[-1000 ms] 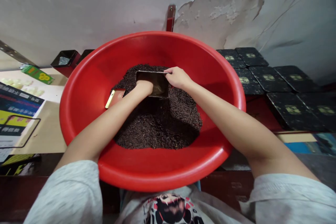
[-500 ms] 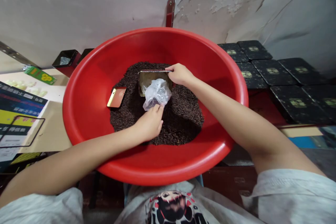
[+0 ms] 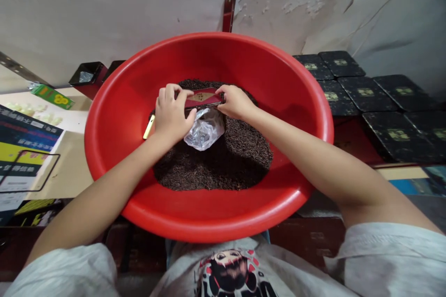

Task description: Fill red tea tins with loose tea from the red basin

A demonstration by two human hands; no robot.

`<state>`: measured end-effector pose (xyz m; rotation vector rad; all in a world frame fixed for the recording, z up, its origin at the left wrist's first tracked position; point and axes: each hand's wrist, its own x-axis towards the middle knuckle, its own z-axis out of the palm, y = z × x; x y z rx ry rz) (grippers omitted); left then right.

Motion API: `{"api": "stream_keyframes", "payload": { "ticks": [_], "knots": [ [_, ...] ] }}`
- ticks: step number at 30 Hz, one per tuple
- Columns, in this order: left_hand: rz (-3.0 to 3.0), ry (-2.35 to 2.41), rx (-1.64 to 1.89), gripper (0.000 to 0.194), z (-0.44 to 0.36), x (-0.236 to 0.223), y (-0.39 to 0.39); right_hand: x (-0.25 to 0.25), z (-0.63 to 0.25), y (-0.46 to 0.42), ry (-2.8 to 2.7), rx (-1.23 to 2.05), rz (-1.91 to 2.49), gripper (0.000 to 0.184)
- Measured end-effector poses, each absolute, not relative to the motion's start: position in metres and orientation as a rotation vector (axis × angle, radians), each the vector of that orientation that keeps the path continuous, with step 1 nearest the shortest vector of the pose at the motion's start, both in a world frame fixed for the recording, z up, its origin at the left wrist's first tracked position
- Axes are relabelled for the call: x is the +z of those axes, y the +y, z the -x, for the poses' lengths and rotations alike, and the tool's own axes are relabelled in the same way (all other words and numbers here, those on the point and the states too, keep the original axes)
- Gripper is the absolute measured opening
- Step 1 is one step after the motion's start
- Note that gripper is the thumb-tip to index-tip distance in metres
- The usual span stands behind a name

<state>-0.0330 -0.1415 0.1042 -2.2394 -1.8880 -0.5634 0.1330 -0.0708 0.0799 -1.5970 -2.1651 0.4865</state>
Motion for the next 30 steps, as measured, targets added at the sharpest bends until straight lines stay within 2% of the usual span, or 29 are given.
{"api": "stream_keyframes", "payload": {
  "ticks": [4,8,11,15,18,21,26,30],
  "knots": [
    [2.432,-1.953,-0.253,0.040,0.039,0.096,-0.135,0.079,-0.129,-0.080,-2.195,0.614,1.490,0.042],
    [2.472,-1.902,-0.355,0.050,0.031,0.094,-0.139,0.079,-0.131,-0.076,-2.078,0.662,1.481,0.037],
    [2.493,-1.782,-0.547,0.041,0.032,0.102,-0.141,0.092,-0.135,-0.073,-1.976,0.636,1.419,0.032],
    [2.524,-1.683,-0.901,0.015,0.037,0.124,-0.154,0.124,-0.143,-0.084,-1.831,0.666,1.328,0.024],
    [2.495,-1.628,-1.071,0.009,0.037,0.140,-0.168,0.139,-0.145,-0.094,-1.740,0.807,1.357,0.017],
    [2.487,-1.646,-1.147,0.010,0.038,0.147,-0.172,0.134,-0.139,-0.096,-1.691,0.985,1.452,0.013],
    [2.590,-1.853,-0.948,0.011,0.043,0.134,-0.157,0.111,-0.127,-0.090,-1.728,1.134,1.469,0.010],
    [2.611,-1.993,-0.809,0.020,0.045,0.124,-0.151,0.122,-0.130,-0.098,-1.900,0.889,1.273,0.014]
  ]
}}
